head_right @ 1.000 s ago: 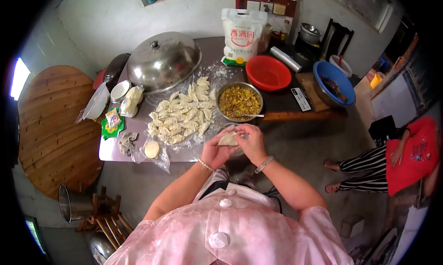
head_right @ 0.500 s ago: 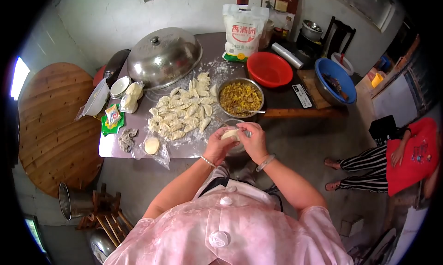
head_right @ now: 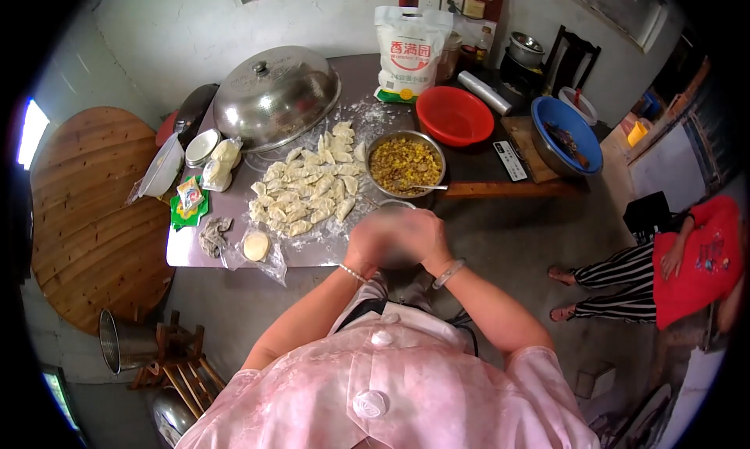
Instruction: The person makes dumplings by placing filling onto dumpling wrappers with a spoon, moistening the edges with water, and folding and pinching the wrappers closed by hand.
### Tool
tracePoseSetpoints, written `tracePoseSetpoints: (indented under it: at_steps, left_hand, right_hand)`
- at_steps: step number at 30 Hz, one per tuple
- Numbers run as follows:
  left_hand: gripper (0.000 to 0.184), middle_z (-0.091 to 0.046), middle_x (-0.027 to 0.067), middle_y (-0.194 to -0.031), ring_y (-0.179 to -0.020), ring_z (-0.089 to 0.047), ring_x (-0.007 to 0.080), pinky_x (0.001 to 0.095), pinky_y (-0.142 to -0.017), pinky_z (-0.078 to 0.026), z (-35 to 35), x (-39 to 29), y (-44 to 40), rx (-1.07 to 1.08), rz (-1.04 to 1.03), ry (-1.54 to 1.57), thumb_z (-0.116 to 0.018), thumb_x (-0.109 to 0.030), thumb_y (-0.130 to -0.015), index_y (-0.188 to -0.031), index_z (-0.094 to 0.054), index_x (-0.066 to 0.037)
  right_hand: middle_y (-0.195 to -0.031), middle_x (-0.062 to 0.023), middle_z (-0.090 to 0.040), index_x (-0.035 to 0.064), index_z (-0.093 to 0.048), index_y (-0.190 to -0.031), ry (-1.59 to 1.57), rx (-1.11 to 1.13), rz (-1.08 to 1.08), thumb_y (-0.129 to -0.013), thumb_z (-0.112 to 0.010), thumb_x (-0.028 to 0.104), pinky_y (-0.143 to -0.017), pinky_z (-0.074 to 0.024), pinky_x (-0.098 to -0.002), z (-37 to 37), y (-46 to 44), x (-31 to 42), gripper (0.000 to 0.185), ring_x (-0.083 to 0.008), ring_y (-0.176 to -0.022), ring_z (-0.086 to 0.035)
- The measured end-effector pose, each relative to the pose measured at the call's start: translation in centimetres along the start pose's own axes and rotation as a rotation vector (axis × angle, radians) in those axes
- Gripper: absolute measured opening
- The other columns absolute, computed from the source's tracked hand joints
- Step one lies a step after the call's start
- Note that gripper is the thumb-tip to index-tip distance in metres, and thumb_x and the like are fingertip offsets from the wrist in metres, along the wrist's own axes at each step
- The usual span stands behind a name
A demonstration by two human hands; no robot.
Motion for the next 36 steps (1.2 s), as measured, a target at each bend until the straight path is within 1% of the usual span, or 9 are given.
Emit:
tracePoseSetpoints:
  at_steps: [7, 10, 13, 14, 17, 23, 26, 32, 36]
  left_hand:
    - [0.014, -0.062, 0.0059, -0.090, -0.081, -0.061, 0.0133, 0.0236, -0.068, -0.052, -0.3, -0.6, 0.5, 0.002, -0.050, -0.110, -0.059, -0.006, -0.083, -0.097, -0.057, -0.002]
    - [0.016, -0.062, 0.0067, -0.092, -0.081, -0.061, 0.0138, 0.0238, -0.068, -0.052, -0.2, -0.7, 0.6, -0.005, -0.034, -0.125, -0.058, -0.007, -0.085, -0.099, -0.058, -0.001]
    - [0.015, -0.062, 0.0075, -0.093, -0.081, -0.062, 0.0146, 0.0243, -0.067, -0.053, 0.8, 0.1, 0.0, -0.036, -0.023, -0.112, -0.057, -0.008, -0.085, -0.099, -0.058, 0.000]
    - [0.015, -0.062, 0.0078, -0.094, -0.081, -0.062, 0.0148, 0.0245, -0.067, -0.053, 0.9, 0.1, -0.2, -0.049, -0.026, -0.104, -0.056, -0.008, -0.086, -0.098, -0.058, 0.000]
    - [0.015, -0.062, 0.0079, -0.093, -0.081, -0.062, 0.0153, 0.0248, -0.066, -0.054, 0.8, 0.0, -0.1, -0.045, -0.024, -0.092, -0.056, -0.008, -0.086, -0.098, -0.058, 0.000]
    - [0.017, -0.062, 0.0071, -0.093, -0.081, -0.062, 0.0148, 0.0249, -0.066, -0.054, 0.5, 0.3, -0.3, -0.031, -0.015, -0.086, -0.058, -0.006, -0.084, -0.099, -0.057, 0.000]
    - [0.019, -0.062, 0.0074, -0.092, -0.082, -0.061, 0.0158, 0.0259, -0.068, -0.053, 0.0, -0.3, 0.1, -0.053, -0.046, -0.124, -0.061, -0.004, -0.081, -0.100, -0.058, -0.001]
    - [0.021, -0.062, 0.0057, -0.088, -0.078, -0.061, 0.0146, 0.0257, -0.068, -0.053, 0.4, 0.4, -0.2, -0.028, -0.011, -0.175, -0.064, -0.002, -0.078, -0.097, -0.059, -0.001]
    - [0.020, -0.062, 0.0053, -0.087, -0.075, -0.061, 0.0128, 0.0230, -0.066, -0.053, 0.9, 0.9, -0.5, -0.021, -0.014, -0.142, -0.066, -0.002, -0.077, -0.095, -0.060, 0.000]
  right_hand:
    - [-0.078, -0.0094, -0.064, -0.0016, -0.063, -0.079, -0.017, 0.043, -0.081, -0.073, -0.064, 0.005, -0.067, -0.0449, -0.0259, -0.2, -0.1, 0.5, 0.009, -0.0141, -0.073, -0.060]
    - [-0.081, -0.0082, -0.065, -0.0017, -0.063, -0.085, -0.031, 0.070, -0.082, -0.073, -0.064, 0.004, -0.070, -0.0456, -0.0253, -0.2, -0.1, -0.2, 0.013, -0.0121, -0.075, -0.059]
    - [-0.085, -0.0086, -0.065, -0.0028, -0.062, -0.098, -0.293, 0.039, -0.171, -0.072, -0.067, 0.008, -0.072, -0.0478, -0.0275, 0.6, 0.0, -0.5, 0.028, -0.0158, -0.078, -0.062]
    - [-0.085, -0.0062, -0.065, -0.0039, -0.062, -0.100, -0.329, 0.032, -0.178, -0.071, -0.068, 0.005, -0.072, -0.0466, -0.0255, 0.8, 0.2, -1.1, 0.031, -0.0107, -0.078, -0.059]
    - [-0.085, -0.0062, -0.065, -0.0036, -0.062, -0.098, -0.299, 0.101, -0.201, -0.071, -0.068, 0.006, -0.072, -0.0461, -0.0245, 0.9, 0.9, -2.1, 0.029, -0.0114, -0.077, -0.059]
    - [-0.075, -0.0038, -0.064, -0.0035, -0.064, -0.086, -0.306, 0.124, -0.345, -0.075, -0.067, 0.007, -0.063, -0.0458, -0.0228, 0.5, 1.6, -3.3, 0.016, -0.0073, -0.067, -0.056]
    - [-0.071, -0.0026, -0.063, -0.0037, -0.064, -0.081, -0.316, 0.080, -0.310, -0.076, -0.066, 0.007, -0.059, -0.0453, -0.0219, 0.5, 1.5, -3.3, 0.012, -0.0058, -0.064, -0.055]
    - [-0.071, -0.0013, -0.062, -0.0032, -0.064, -0.082, -0.441, 0.061, -0.295, -0.077, -0.065, 0.006, -0.060, -0.0451, -0.0211, 0.2, 1.6, -2.7, 0.011, -0.0059, -0.065, -0.055]
    - [-0.072, -0.0007, -0.062, -0.0029, -0.063, -0.082, -0.508, 0.073, -0.385, -0.077, -0.065, 0.005, -0.059, -0.0450, -0.0208, 0.0, 1.8, -2.6, 0.010, -0.0054, -0.065, -0.054]
Point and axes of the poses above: each hand's wrist, its own y-axis away from the middle knuckle, its own z-axis out of the back of the hand, x = y × z, the point moved 8 cm from there along -y, towards the middle knuckle
